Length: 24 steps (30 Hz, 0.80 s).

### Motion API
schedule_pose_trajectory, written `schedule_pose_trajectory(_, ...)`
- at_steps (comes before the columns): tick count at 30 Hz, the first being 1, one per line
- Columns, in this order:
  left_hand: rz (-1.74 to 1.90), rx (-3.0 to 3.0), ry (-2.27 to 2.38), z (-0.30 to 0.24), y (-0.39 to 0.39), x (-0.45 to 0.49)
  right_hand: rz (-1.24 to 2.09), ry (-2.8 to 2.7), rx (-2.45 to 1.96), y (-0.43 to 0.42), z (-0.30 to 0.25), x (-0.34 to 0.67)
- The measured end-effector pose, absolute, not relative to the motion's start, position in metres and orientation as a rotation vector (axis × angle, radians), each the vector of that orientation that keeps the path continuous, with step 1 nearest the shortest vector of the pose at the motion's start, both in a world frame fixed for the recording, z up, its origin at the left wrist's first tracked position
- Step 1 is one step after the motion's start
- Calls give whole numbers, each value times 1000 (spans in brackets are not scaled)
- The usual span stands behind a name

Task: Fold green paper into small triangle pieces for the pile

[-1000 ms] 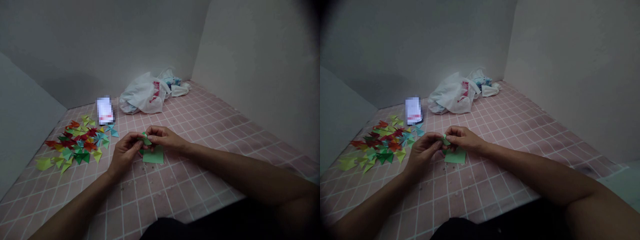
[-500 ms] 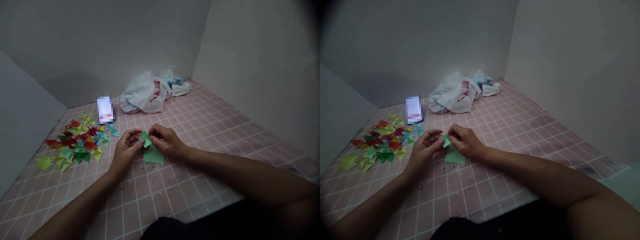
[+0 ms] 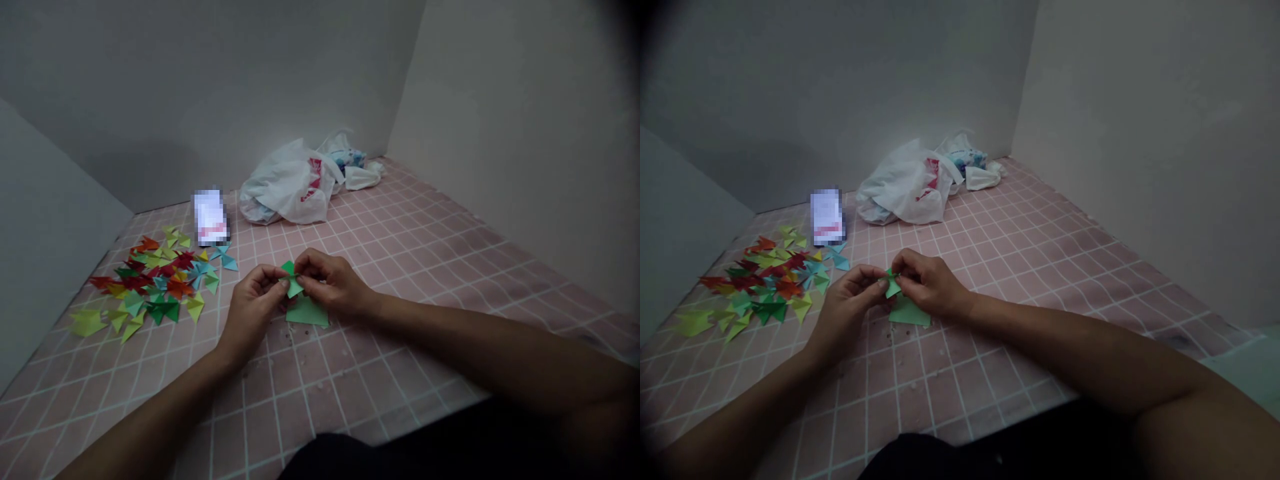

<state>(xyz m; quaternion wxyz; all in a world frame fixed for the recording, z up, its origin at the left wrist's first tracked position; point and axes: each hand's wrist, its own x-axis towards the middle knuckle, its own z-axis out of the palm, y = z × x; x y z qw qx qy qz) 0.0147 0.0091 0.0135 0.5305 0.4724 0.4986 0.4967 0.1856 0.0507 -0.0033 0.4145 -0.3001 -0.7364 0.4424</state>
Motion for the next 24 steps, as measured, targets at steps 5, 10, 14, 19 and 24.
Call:
schedule_pose_trajectory(5, 1222, 1098, 1184, 12, 10, 13, 1268, -1760, -730, 49, 1, 185)
schedule_pose_trajectory(10, 1251, 1137, 1162, 11, 9, 11, 1449, -1635, -679, 51, 0, 185)
schedule_pose_trajectory(14, 1276, 1197, 1172, 11, 9, 10, 1564, -1547, -607, 54, -1, 185)
schedule_pose_trajectory(19, 1253, 1163, 1165, 11, 9, 10, 1593, -1539, -559, 55, -1, 186)
schedule_pose_trajectory(24, 1272, 1174, 1162, 9, 9, 10, 1578, -1553, -569, 54, -1, 186)
